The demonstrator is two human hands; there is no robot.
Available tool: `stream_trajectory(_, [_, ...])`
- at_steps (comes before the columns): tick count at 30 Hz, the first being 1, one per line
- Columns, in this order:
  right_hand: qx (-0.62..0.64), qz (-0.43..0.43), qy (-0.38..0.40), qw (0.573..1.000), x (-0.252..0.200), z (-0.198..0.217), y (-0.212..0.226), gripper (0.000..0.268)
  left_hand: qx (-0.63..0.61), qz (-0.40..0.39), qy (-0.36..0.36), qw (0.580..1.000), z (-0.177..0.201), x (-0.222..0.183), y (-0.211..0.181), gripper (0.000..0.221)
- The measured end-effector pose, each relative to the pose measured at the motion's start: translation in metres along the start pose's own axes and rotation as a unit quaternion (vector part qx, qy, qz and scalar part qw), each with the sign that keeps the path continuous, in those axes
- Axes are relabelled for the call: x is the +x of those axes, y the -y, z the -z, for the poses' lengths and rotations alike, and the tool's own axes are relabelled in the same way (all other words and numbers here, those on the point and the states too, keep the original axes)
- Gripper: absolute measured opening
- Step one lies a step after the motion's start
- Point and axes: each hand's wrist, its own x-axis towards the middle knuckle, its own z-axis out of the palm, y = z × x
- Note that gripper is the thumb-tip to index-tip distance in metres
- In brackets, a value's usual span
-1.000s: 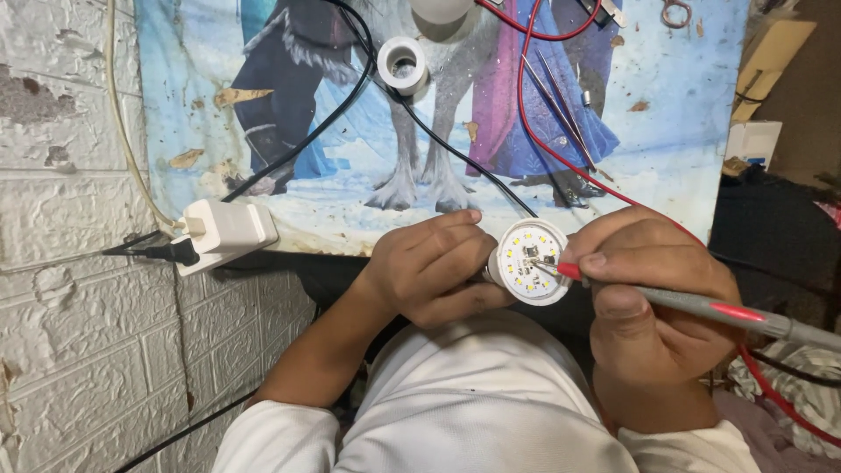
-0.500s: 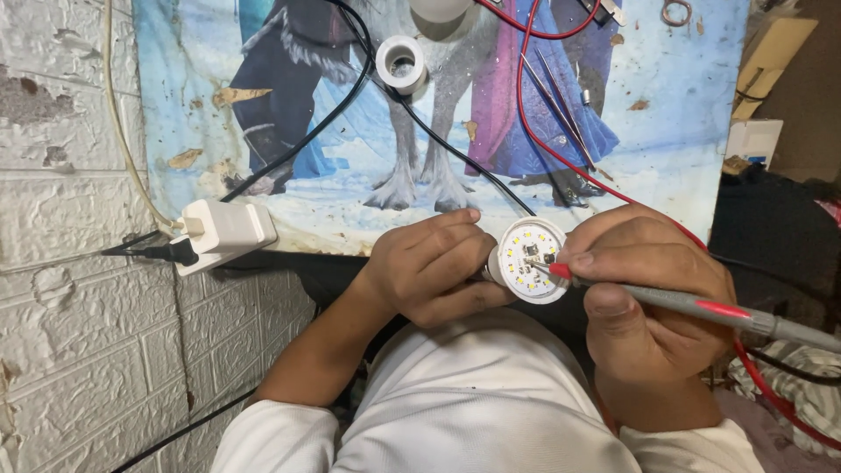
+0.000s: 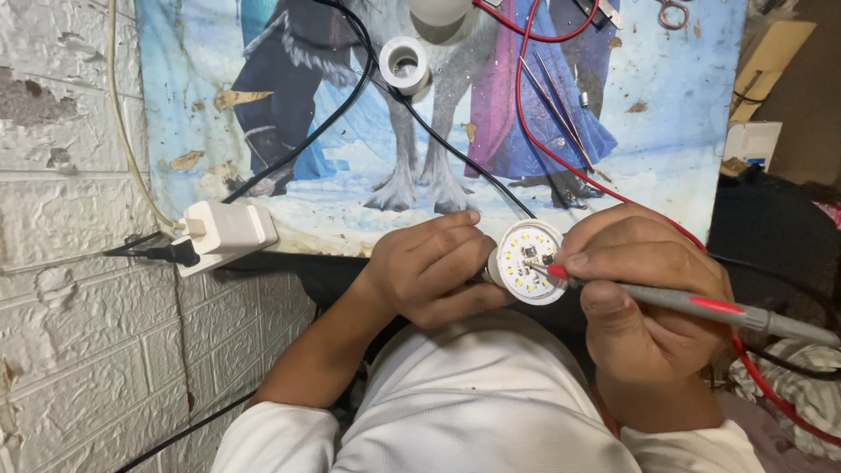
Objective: Testing an LED bulb circuit board with a multimeter and soldering wires to the board.
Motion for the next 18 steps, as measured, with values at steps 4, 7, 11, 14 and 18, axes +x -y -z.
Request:
stream_trajectory(4, [0.019,-0.007,-0.019,1.0,-0.004,-0.003,-0.015,0.031,0.013,0.003,0.001,1.0,0.0,-0.002,-0.002,0.015])
stream_trajectory(7, [0.159,0.014,-0.134,0.978,0.001,0.001,-0.033,0.036,-0.093,0.105,-0.007,0.99,-0.001,-0.011,-0.005,0.021])
stream_trajectory(11, [0.346,-0.161,-0.02,0.924,0.001,0.03,-0.033,0.046,-0.059,0.133,0.017,0.989,0.004,-0.022,-0.003,0.023])
stream_trajectory(14, [0.116,-0.103,0.101,0.983,0.01,0.034,-0.021,0.043,-0.157,0.304,0.077,0.936,0.021,-0.003,-0.004,0.028])
stream_trajectory(18, [-0.141,0.114,0.265,0.947,0.017,0.021,-0.037,0.021,-0.248,0.445,0.148,0.848,0.028,0.011,-0.008,0.044])
